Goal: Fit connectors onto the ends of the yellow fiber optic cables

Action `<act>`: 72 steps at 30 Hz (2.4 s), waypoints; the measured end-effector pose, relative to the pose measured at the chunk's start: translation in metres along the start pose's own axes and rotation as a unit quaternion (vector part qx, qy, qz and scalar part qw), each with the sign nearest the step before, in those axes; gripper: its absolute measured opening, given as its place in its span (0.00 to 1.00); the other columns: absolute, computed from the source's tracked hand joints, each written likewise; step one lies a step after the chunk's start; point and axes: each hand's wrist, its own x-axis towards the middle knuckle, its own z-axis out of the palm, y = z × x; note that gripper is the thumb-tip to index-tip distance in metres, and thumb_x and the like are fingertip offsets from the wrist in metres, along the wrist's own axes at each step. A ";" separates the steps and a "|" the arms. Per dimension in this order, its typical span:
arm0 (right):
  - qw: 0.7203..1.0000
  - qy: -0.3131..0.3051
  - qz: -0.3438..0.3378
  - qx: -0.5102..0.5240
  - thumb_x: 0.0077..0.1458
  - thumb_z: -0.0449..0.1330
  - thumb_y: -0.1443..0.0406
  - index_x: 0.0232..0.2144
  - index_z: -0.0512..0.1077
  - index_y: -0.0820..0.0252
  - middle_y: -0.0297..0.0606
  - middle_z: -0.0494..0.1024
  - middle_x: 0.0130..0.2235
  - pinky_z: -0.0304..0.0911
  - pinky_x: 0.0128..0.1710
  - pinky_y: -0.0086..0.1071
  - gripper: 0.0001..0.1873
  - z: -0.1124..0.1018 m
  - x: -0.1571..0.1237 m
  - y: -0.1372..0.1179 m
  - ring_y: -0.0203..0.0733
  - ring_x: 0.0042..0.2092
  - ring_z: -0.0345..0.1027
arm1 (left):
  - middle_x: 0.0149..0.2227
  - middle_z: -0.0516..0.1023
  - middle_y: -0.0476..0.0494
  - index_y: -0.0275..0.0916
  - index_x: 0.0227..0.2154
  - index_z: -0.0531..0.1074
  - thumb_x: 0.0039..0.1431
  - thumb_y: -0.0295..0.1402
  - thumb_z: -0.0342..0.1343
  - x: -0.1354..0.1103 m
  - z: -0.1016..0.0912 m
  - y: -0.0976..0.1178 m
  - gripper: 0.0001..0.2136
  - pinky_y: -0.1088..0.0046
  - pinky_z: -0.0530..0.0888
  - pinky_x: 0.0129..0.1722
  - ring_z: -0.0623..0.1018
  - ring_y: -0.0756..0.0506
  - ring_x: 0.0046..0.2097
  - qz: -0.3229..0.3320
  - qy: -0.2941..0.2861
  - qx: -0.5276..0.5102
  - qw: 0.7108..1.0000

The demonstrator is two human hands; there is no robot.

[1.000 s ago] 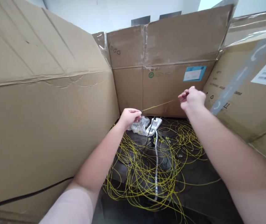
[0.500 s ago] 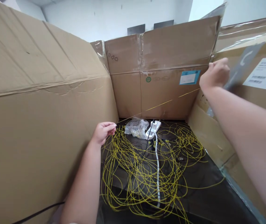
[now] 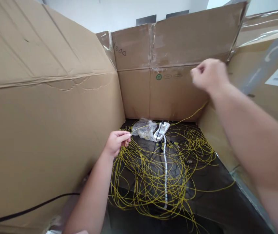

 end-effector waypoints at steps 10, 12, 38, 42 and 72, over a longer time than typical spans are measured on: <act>0.859 -0.359 -0.270 0.246 0.58 0.50 0.62 0.28 0.75 0.61 0.34 0.73 0.24 0.54 0.28 0.27 0.16 0.013 -0.161 -0.054 0.32 0.26 0.62 | 0.19 0.73 0.48 0.33 0.25 0.75 0.45 0.33 0.62 -0.013 0.063 0.003 0.07 0.78 0.62 0.19 0.67 0.55 0.18 -0.014 -0.144 -0.001 0.989; 0.858 -0.372 -0.237 0.263 0.58 0.50 0.61 0.26 0.74 0.62 0.33 0.72 0.22 0.52 0.26 0.27 0.16 0.014 -0.170 -0.043 0.31 0.24 0.59 | 0.19 0.74 0.47 0.33 0.26 0.76 0.44 0.33 0.63 -0.015 0.066 -0.003 0.08 0.78 0.63 0.19 0.68 0.54 0.18 -0.028 -0.148 -0.003 0.989; 0.878 -0.374 0.024 0.299 0.55 0.53 0.58 0.27 0.73 0.62 0.36 0.75 0.26 0.59 0.29 0.30 0.15 0.052 -0.233 0.066 0.37 0.29 0.66 | 0.20 0.62 0.51 0.32 0.30 0.74 0.46 0.28 0.59 0.005 0.107 -0.059 0.07 0.83 0.61 0.20 0.62 0.58 0.21 -0.194 -0.195 -0.363 0.890; 0.855 -0.406 0.028 0.321 0.55 0.52 0.58 0.26 0.72 0.62 0.35 0.73 0.26 0.59 0.29 0.29 0.15 0.059 -0.241 0.066 0.36 0.29 0.65 | 0.24 0.66 0.49 0.34 0.36 0.74 0.37 0.28 0.64 0.018 0.117 -0.063 0.18 0.81 0.65 0.21 0.67 0.55 0.26 -0.139 -0.244 -0.342 0.897; 0.909 -0.205 -0.054 0.359 0.56 0.51 0.70 0.29 0.66 0.59 0.38 0.69 0.31 0.62 0.37 0.37 0.05 0.078 -0.257 0.044 0.40 0.35 0.63 | 0.24 0.68 0.50 0.35 0.37 0.73 0.49 0.37 0.60 0.007 0.143 -0.105 0.13 0.77 0.70 0.19 0.67 0.56 0.21 -0.242 -0.195 -0.225 0.924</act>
